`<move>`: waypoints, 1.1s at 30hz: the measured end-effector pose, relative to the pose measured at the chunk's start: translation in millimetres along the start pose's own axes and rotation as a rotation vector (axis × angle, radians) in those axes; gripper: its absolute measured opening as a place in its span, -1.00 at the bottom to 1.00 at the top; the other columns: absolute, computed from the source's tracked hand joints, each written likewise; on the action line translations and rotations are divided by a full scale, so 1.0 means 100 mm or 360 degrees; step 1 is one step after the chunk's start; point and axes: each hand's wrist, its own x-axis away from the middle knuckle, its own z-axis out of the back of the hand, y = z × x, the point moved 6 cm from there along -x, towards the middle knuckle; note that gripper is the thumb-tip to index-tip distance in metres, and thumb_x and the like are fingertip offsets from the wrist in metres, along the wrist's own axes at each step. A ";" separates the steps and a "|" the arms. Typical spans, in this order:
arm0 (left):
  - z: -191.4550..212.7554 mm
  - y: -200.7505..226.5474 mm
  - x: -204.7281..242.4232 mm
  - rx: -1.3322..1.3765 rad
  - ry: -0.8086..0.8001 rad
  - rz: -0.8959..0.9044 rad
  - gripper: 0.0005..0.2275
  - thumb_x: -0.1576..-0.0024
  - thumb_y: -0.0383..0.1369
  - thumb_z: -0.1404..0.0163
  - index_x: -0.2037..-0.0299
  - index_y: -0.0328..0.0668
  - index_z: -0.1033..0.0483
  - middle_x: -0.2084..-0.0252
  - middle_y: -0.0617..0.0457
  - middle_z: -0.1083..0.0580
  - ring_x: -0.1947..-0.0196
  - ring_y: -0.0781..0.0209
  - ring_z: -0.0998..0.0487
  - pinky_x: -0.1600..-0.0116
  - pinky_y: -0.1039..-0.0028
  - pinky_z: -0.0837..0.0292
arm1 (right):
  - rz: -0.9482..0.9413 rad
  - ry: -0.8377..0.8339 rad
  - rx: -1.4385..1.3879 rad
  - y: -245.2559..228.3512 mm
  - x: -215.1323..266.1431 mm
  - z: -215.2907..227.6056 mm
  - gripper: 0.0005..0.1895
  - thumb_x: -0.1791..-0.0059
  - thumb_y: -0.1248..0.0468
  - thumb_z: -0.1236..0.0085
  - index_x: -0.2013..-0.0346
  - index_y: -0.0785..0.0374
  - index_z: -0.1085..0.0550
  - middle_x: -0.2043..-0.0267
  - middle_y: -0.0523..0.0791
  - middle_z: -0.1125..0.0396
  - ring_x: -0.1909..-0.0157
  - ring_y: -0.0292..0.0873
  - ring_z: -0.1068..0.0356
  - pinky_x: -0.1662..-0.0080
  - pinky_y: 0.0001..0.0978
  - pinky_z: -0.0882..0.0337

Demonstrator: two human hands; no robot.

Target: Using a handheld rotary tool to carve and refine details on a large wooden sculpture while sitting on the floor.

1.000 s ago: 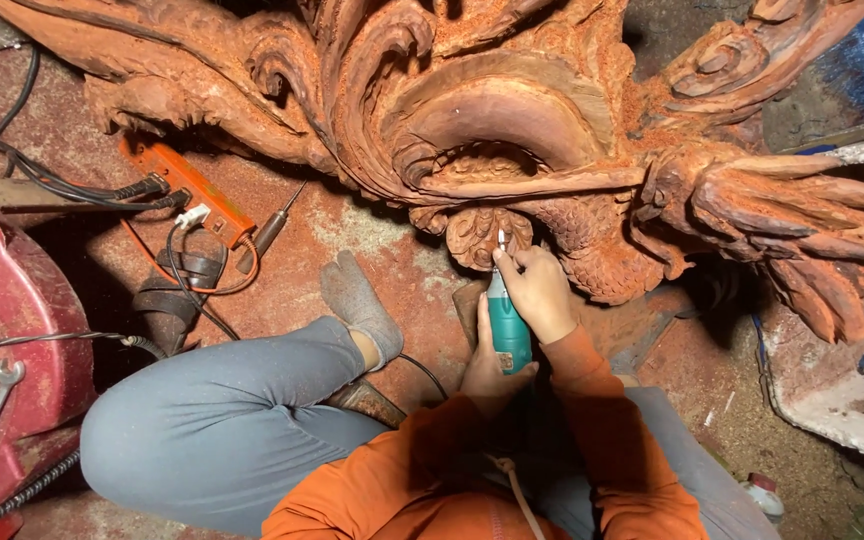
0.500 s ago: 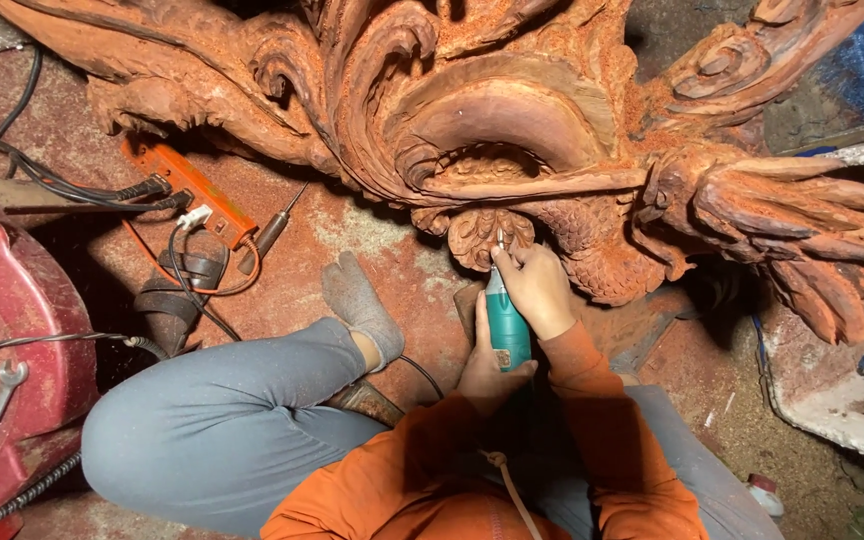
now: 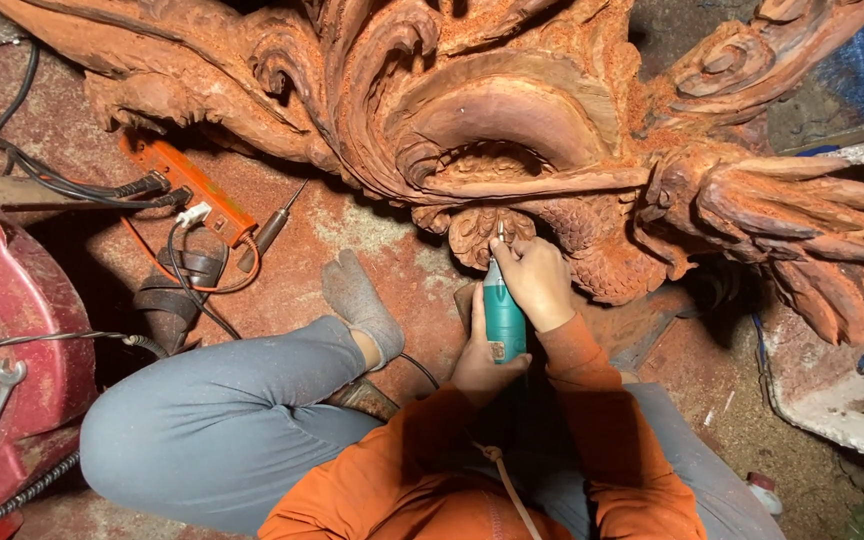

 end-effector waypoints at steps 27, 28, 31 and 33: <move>-0.26 0.59 0.14 0.0094 0.0000 -0.0126 0.11 0.10 -0.28 -0.22 -0.51 0.14 0.49 -0.06 -0.27 -0.40 0.00 -0.08 -0.52 0.00 0.13 -0.47 | -0.0187 -0.0448 -0.0869 0.50 -0.33 -0.31 -0.50 -0.12 -0.09 -0.04 0.36 0.28 -0.61 0.52 0.04 -0.39 0.35 0.04 -0.41 0.17 -0.13 -0.37; -0.27 0.58 0.13 0.0097 -0.0002 -0.0124 0.11 0.10 -0.28 -0.22 -0.51 0.14 0.49 -0.06 -0.27 -0.40 0.00 -0.08 -0.52 0.00 0.13 -0.47 | -0.0189 -0.0447 -0.0867 0.47 -0.32 -0.29 -0.50 -0.12 -0.09 -0.04 0.36 0.28 -0.61 0.52 0.04 -0.39 0.35 0.04 -0.41 0.17 -0.13 -0.37; -0.30 0.58 0.11 0.0195 -0.0009 -0.0155 0.12 0.11 -0.31 -0.22 -0.51 0.16 0.51 -0.06 -0.26 -0.39 0.00 -0.08 -0.52 0.01 0.14 -0.47 | -0.0132 -0.0442 -0.0901 0.41 -0.32 -0.25 -0.51 -0.16 -0.03 -0.02 0.42 0.27 -0.61 0.63 0.00 -0.31 0.51 -0.05 -0.29 0.24 -0.20 -0.34; -0.29 0.61 0.12 0.0233 0.0000 -0.0178 0.11 0.11 -0.31 -0.22 -0.51 0.13 0.50 -0.06 -0.26 -0.39 0.00 -0.09 -0.52 0.01 0.14 -0.47 | -0.0158 -0.0446 -0.0870 0.46 -0.34 -0.29 -0.51 -0.13 -0.05 -0.06 0.41 0.27 -0.62 0.56 0.02 -0.37 0.41 -0.02 -0.37 0.18 -0.17 -0.35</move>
